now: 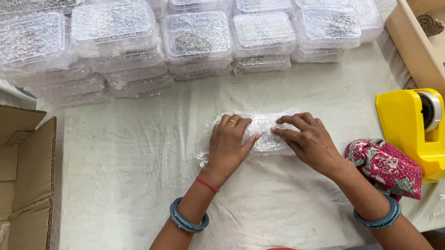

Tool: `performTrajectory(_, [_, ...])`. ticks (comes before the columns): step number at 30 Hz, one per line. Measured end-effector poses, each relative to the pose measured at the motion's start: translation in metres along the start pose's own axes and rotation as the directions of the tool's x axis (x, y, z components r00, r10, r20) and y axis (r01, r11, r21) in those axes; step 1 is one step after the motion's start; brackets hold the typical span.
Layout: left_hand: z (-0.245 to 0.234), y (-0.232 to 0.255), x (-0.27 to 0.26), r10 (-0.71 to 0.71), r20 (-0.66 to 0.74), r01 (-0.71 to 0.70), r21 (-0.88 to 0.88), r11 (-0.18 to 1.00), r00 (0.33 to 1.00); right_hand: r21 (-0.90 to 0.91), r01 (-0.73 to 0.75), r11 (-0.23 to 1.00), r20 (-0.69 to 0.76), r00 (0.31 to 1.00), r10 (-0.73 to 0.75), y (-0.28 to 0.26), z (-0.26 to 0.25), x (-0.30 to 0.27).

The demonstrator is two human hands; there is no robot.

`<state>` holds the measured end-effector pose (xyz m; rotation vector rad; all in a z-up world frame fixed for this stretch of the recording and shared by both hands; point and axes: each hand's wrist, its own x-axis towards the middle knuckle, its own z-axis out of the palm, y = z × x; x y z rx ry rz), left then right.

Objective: The person wipes a decorative metal piece and a clear plastic container with a cloth. She places the metal piece inside the container, closes it, and wraps the container in bubble wrap. She secures the bubble wrap with tape from a dispenser.

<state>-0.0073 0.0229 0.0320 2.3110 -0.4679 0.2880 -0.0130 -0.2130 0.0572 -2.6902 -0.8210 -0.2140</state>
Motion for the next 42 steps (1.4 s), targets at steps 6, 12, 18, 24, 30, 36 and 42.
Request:
performTrajectory(6, [0.014, -0.014, 0.016, -0.109, 0.154, 0.103, 0.045, 0.994, 0.982, 0.005, -0.008, 1.0, 0.023, 1.0, 0.008, -0.001, -0.005, 0.003])
performTrajectory(12, [0.018, -0.03, 0.031, 0.097, 0.11, -0.101, 0.031, 0.994, 0.989, 0.016, -0.001, 1.0, 0.062, 0.998, 0.0, 0.001, -0.006, 0.004])
performTrajectory(18, [0.019, -0.021, 0.026, -0.04, 0.29, 0.023, 0.061, 0.998, 0.956, 0.013, -0.008, 1.0, 0.056, 0.998, 0.007, 0.001, -0.005, 0.003])
performTrajectory(24, [0.03, -0.022, 0.015, 0.116, 0.125, -0.114, -0.028, 0.993, 0.985, -0.024, 0.016, 1.0, 0.033, 0.999, -0.015, 0.003, 0.002, 0.002])
performTrajectory(30, [0.034, -0.022, 0.009, 0.1, 0.158, -0.097, -0.027, 0.995, 0.982, -0.08, 0.005, 0.997, 0.07, 0.998, 0.001, 0.0, -0.001, 0.002])
performTrajectory(36, [0.034, -0.026, 0.007, 0.119, 0.105, -0.115, -0.047, 0.992, 0.987, 0.032, -0.003, 0.999, 0.026, 1.0, 0.002, 0.005, -0.009, -0.002])
performTrajectory(42, [0.041, -0.043, 0.004, 0.151, 0.108, -0.142, -0.086, 0.986, 0.983, 0.336, -0.212, 0.918, -0.211, 0.933, 0.292, 0.021, -0.086, -0.06])
